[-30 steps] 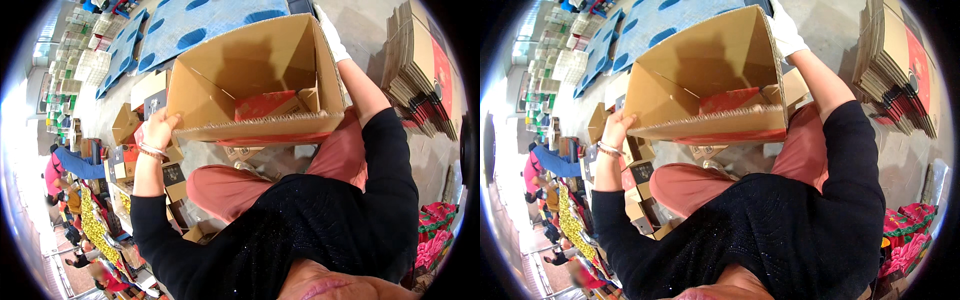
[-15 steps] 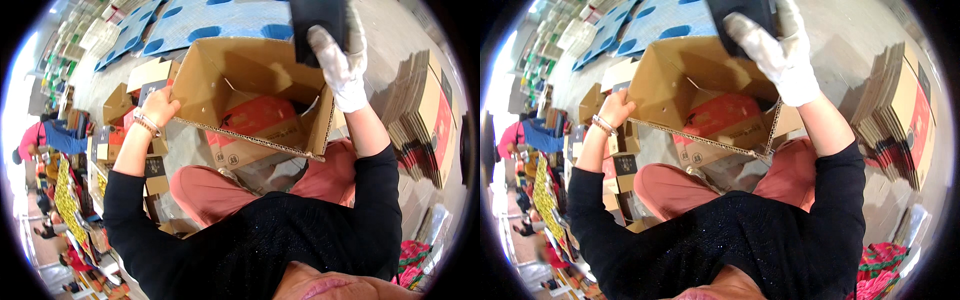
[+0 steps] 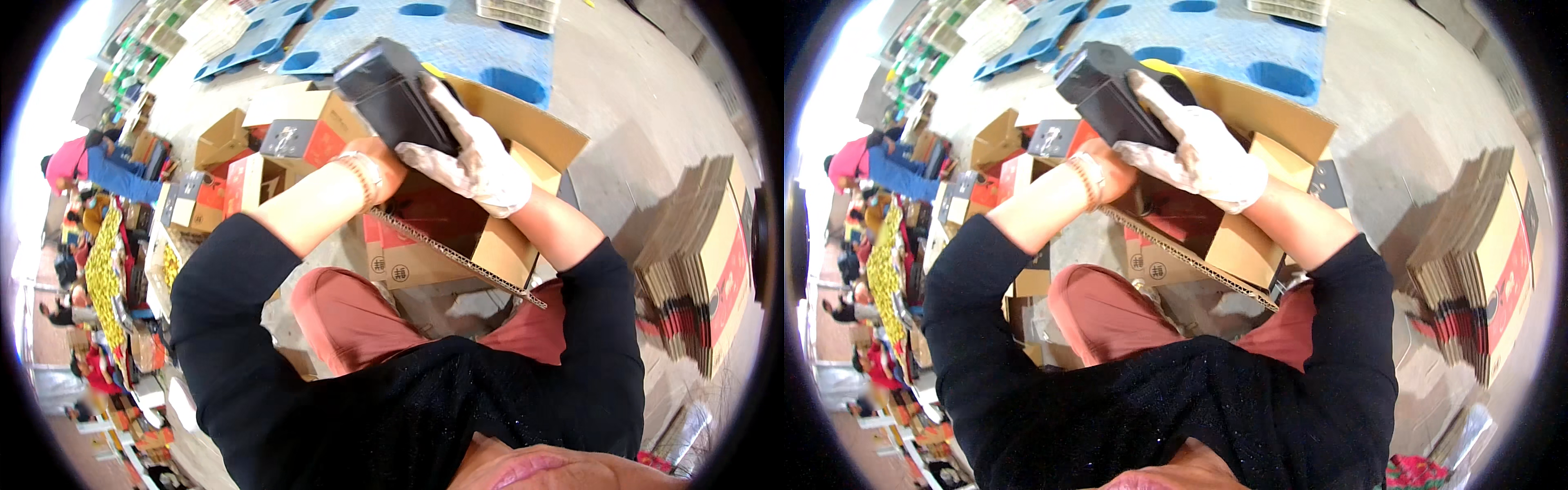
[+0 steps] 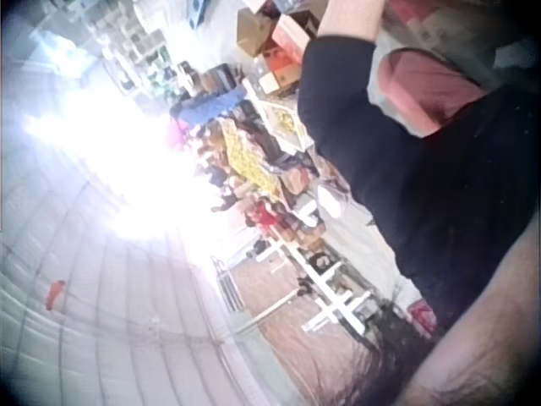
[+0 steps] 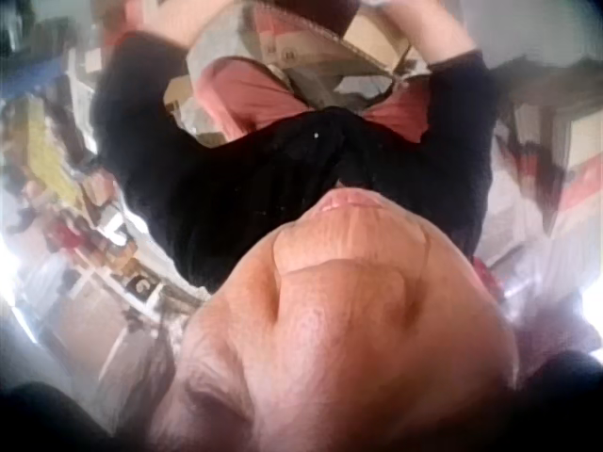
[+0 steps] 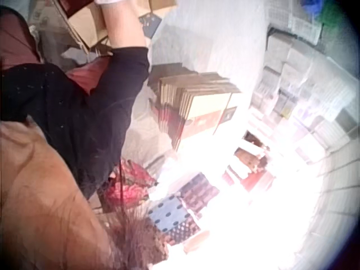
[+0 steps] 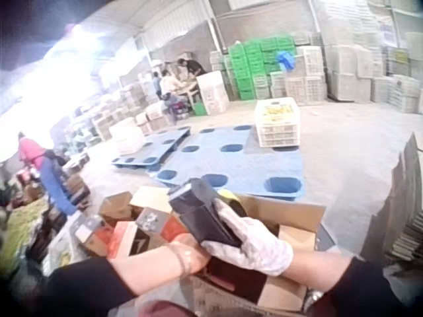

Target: The person assembles flat-packed cardboard boxes by folding flaps and securing them with a handheld tape dispenser. The person repeatedly picks up boxes, folds them into shape, and applies tape to seal the seams.

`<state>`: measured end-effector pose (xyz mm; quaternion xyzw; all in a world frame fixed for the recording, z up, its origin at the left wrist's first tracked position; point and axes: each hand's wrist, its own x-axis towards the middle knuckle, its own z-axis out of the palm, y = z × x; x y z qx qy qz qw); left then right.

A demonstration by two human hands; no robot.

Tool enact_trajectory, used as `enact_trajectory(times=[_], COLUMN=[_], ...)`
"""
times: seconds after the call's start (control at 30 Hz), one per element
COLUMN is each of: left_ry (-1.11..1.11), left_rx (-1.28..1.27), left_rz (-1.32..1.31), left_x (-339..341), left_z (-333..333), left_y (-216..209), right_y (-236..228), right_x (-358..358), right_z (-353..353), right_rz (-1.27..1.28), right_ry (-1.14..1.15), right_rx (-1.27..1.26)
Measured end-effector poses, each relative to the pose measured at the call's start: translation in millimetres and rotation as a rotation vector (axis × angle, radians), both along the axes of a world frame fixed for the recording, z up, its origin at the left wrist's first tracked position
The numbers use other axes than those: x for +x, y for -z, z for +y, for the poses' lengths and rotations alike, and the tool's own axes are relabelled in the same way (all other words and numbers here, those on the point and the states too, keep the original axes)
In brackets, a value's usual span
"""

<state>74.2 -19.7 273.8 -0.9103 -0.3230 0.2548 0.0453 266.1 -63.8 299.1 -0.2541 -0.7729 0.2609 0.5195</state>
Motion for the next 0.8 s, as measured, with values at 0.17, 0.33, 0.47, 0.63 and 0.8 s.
enact_trajectory(times=[0.17,0.33,0.47,0.63,0.8], left_ry=[-0.008,-0.239,-0.244,0.087,0.198], left_rx=[-0.388,-0.466,-0.265,0.429,0.375], left_rz=[0.17,-0.096,-0.753,-0.841,-0.908], left_x=[35.0,16.6,-30.9,-43.1,-26.8], left_z=[-6.2,-26.9,-71.5,-84.6,-49.3], left_y=[-21.5,-78.0,-90.7,-33.9,-31.4], right_y=[-21.6,24.2,26.2,22.3,21.8], right_x=[-8.6,-15.5,-14.4,-24.6,-21.9], right_z=[11.2,32.8,30.5,23.8,34.5], right_rz=[0.133,0.029,-0.181,-0.348,-0.064], right_ry=[-0.034,-0.139,-0.098,-0.004,-0.017], right_rx=[-0.228,-0.375,-0.232,-0.254,-0.391])
